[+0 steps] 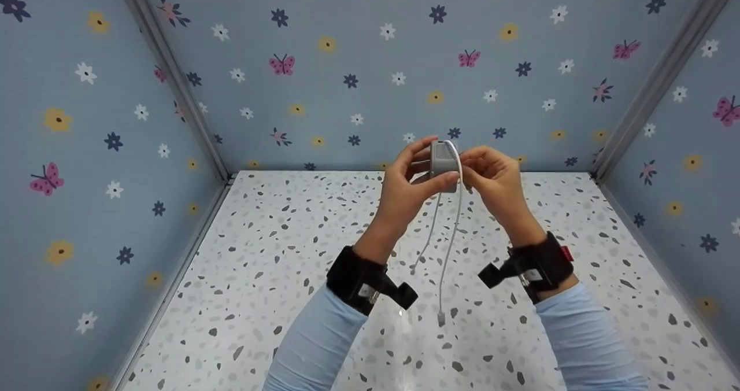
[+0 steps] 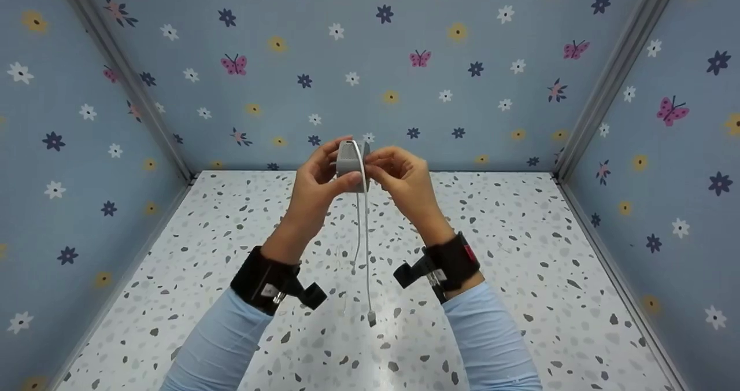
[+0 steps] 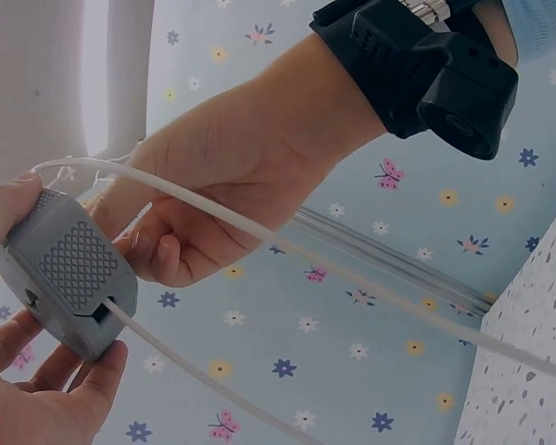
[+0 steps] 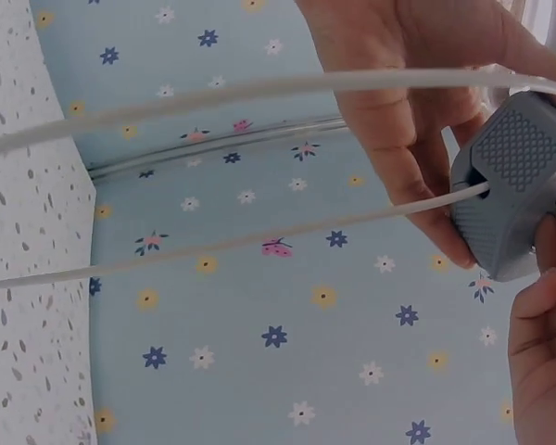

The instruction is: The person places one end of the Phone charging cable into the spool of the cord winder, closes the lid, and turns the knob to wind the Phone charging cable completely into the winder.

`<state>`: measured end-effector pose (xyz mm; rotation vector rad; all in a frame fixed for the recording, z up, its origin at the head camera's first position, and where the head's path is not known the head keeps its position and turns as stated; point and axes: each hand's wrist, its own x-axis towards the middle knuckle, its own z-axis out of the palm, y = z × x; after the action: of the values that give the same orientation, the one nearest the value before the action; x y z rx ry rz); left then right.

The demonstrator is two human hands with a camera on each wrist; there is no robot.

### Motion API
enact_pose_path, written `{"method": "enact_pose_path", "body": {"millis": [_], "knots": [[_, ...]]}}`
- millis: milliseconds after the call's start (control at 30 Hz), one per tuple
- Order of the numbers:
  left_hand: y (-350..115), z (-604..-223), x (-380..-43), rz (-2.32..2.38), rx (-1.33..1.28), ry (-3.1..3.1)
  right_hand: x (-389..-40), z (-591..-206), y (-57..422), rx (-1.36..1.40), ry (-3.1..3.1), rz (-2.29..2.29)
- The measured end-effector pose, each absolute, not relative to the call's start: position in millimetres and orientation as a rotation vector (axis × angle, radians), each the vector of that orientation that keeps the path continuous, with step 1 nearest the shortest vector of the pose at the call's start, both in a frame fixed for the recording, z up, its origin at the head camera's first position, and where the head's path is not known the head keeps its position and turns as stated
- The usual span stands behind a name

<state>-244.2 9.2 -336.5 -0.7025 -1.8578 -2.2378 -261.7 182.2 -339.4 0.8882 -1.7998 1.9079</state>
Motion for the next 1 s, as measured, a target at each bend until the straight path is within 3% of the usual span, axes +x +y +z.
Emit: {"method": "enact_pose_path", "body": {"millis": [533,1000], "knots": [[10,-337,-243,-2.242,-0.751,-1.848,-274,-356,179,0.956,-1.453,1.067],[8,-342,-242,-2.255,-0.726,-1.897,-278,-349,185,1.077,-1.392,0.815]]}}
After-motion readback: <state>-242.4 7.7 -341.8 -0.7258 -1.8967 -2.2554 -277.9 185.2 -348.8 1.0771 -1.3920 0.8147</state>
